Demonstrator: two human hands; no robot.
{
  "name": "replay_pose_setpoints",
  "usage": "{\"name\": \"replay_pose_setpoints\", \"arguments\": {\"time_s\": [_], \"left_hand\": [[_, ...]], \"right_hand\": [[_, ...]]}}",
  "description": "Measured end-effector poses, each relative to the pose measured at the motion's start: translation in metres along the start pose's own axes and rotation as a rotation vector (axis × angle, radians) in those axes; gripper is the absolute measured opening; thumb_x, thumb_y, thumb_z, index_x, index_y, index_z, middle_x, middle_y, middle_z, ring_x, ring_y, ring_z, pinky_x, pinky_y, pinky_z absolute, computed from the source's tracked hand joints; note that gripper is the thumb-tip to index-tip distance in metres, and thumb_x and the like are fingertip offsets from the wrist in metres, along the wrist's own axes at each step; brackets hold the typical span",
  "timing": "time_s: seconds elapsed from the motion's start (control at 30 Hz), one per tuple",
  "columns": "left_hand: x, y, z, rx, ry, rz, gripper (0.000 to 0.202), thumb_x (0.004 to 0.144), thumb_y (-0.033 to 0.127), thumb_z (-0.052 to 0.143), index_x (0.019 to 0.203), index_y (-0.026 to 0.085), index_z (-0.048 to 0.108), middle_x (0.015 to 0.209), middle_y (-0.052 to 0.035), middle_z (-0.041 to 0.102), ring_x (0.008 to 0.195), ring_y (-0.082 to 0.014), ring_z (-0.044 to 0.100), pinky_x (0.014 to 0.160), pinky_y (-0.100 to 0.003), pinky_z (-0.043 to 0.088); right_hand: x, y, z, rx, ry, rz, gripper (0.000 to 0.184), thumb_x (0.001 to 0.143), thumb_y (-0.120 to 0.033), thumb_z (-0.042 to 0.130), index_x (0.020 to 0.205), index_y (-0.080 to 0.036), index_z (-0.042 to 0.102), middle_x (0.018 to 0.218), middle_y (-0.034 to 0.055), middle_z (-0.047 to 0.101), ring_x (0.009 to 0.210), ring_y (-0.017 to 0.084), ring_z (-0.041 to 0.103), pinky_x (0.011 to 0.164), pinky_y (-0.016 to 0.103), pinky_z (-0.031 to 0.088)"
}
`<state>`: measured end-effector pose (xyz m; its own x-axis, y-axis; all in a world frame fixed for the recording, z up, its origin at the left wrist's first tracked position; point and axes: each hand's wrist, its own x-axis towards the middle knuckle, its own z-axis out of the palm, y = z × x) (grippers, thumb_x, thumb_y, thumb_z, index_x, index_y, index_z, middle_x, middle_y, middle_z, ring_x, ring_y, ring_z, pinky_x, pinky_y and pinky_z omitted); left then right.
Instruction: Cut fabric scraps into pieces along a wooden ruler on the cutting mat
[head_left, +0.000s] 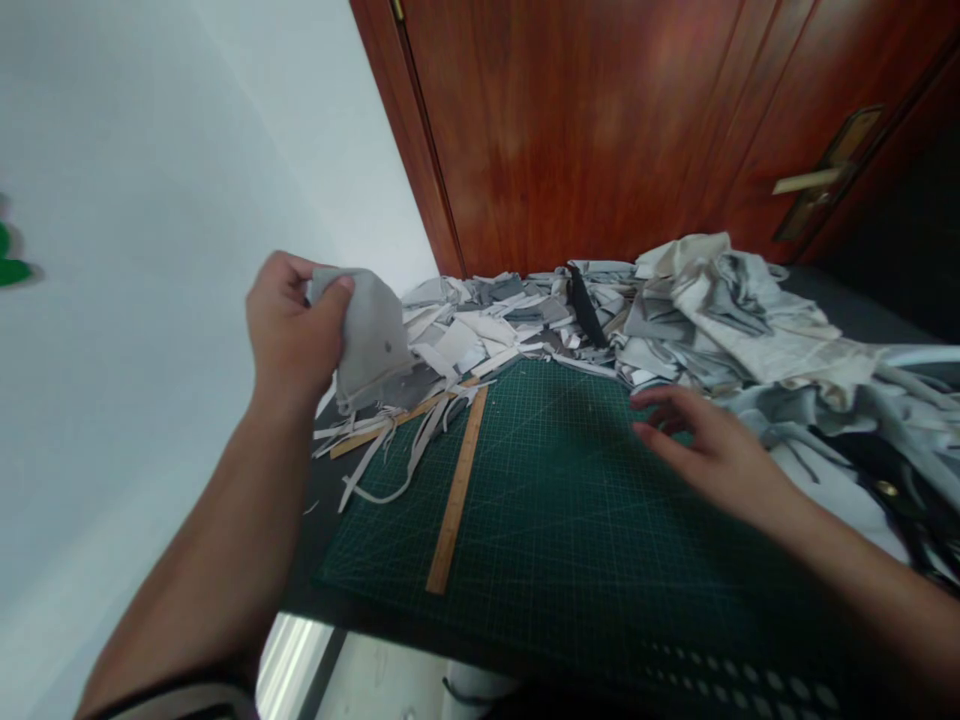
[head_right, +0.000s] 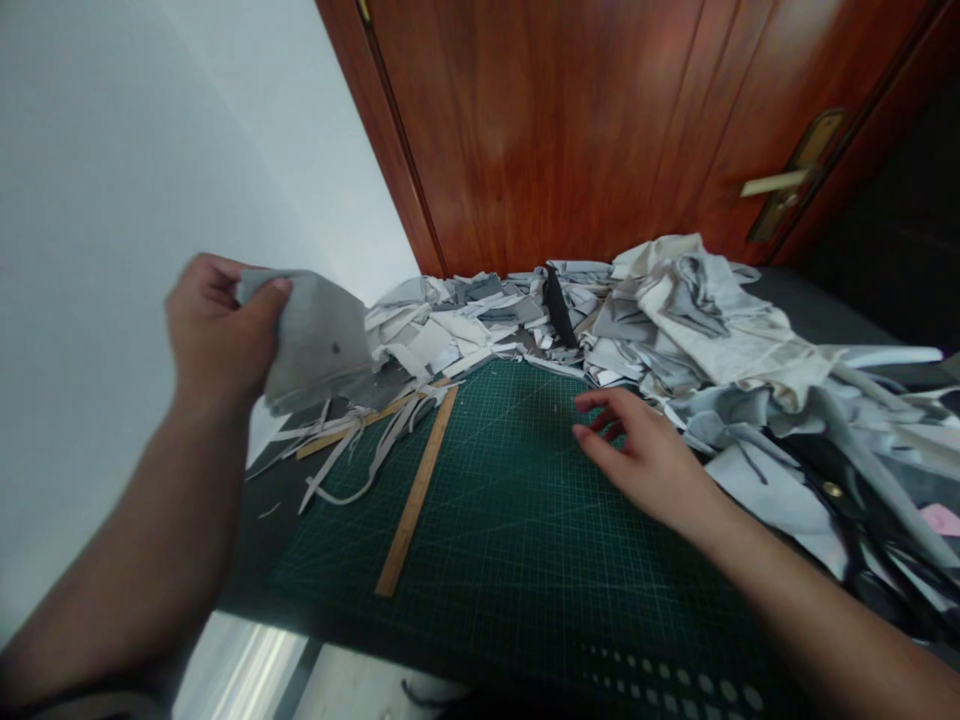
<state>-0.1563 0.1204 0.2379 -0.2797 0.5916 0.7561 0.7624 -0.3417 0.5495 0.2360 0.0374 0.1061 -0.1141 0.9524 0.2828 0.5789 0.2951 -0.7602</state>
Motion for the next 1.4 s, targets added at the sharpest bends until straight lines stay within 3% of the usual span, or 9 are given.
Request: {"name": "replay_pose_setpoints", "arguments": {"time_s": [0.13,0.27,0.33,0.53,0.8,0.97,1.17,1.3,1.4], "left_hand": [[-0.043,0.048,0.026,-0.32,-0.279,-0.186,0.021,0.081,0.018,0.071,0.077,0.021,0.051,0.067,0.0056,0.058,0.054,-0.0093,0.05,0.049,-0.022,0.036],[-0.091,0.086,0.055,-0.765,-0.578,-0.377,0.023,0.082,0.027,0.074,0.077,0.022,0.052,0.069,0.0049,0.06,0.055,-0.0111,0.055,0.051,-0.023,0.044],[-0.109,0.095,0.067,-0.904,-0.694,-0.421,0.028,0.08,0.034,0.08,0.078,0.022,0.055,0.071,0.004,0.062,0.058,-0.0115,0.057,0.054,-0.024,0.047],[-0.127,0.095,0.087,-1.094,-0.846,-0.494,0.03,0.07,0.04,0.09,0.08,0.021,0.069,0.076,0.0014,0.069,0.069,-0.014,0.065,0.064,-0.026,0.053],[-0.131,0.087,0.095,-1.034,-1.029,-0.46,0.038,0.057,0.029,0.098,0.091,0.026,0.08,0.088,-0.0012,0.078,0.076,-0.0179,0.072,0.072,-0.029,0.059],[-0.126,0.084,0.093,-0.956,-0.989,-0.51,0.03,0.062,0.027,0.093,0.09,0.025,0.081,0.082,-0.0017,0.075,0.066,-0.0159,0.068,0.061,-0.027,0.057],[-0.099,0.062,0.073,-0.915,-0.723,-0.668,0.015,0.067,0.015,0.081,0.081,0.02,0.077,0.072,-0.0022,0.07,0.06,-0.015,0.064,0.054,-0.026,0.055],[-0.081,0.042,0.058,-0.858,-0.51,-0.603,0.017,0.067,0.006,0.07,0.076,0.019,0.076,0.075,-0.0028,0.071,0.067,-0.0161,0.065,0.058,-0.026,0.057],[-0.071,0.034,0.047,-0.812,-0.463,-0.536,0.021,0.067,0.005,0.067,0.077,0.02,0.076,0.077,-0.0022,0.07,0.069,-0.0158,0.065,0.06,-0.027,0.058]], "right_hand": [[-0.004,-0.045,0.017,0.149,-0.121,-0.125,0.039,0.094,-0.048,0.064,0.124,-0.023,0.061,0.113,0.01,0.07,0.091,0.022,0.07,0.073,0.035,0.059],[-0.006,-0.082,0.035,0.354,-0.209,-0.189,0.079,0.084,-0.05,0.077,0.149,-0.024,0.041,0.137,0.0145,0.061,0.111,0.027,0.067,0.085,0.041,0.06],[-0.005,-0.086,0.04,0.48,-0.22,-0.169,0.082,0.084,-0.05,0.077,0.15,-0.022,0.038,0.136,0.0136,0.062,0.115,0.027,0.066,0.089,0.04,0.059],[-0.005,-0.066,0.034,0.611,-0.104,-0.079,0.036,0.102,-0.047,0.052,0.127,-0.023,0.062,0.117,0.0057,0.07,0.105,0.022,0.066,0.095,0.038,0.053],[-0.005,-0.058,0.024,0.809,-0.169,0.051,0.034,0.089,-0.052,0.071,0.105,-0.022,0.07,0.096,0.0014,0.072,0.088,0.02,0.067,0.082,0.033,0.054],[-0.005,-0.042,0.02,0.872,-0.032,0.221,0.04,0.09,-0.06,0.064,0.093,-0.021,0.07,0.08,0.0013,0.071,0.07,0.018,0.064,0.064,0.03,0.052],[-0.007,-0.012,-0.012,0.605,0.271,0.272,0.038,0.092,-0.06,0.061,0.095,-0.023,0.067,0.076,0.0025,0.067,0.067,0.019,0.063,0.054,0.028,0.047],[-0.009,-0.001,-0.039,0.531,0.403,0.325,0.032,0.089,-0.055,0.065,0.097,-0.024,0.066,0.076,0.0007,0.066,0.062,0.016,0.06,0.055,0.026,0.048],[-0.012,0.007,-0.058,0.392,0.472,0.38,0.032,0.088,-0.055,0.065,0.094,-0.023,0.067,0.076,0.0015,0.065,0.061,0.015,0.058,0.056,0.028,0.048]]}}
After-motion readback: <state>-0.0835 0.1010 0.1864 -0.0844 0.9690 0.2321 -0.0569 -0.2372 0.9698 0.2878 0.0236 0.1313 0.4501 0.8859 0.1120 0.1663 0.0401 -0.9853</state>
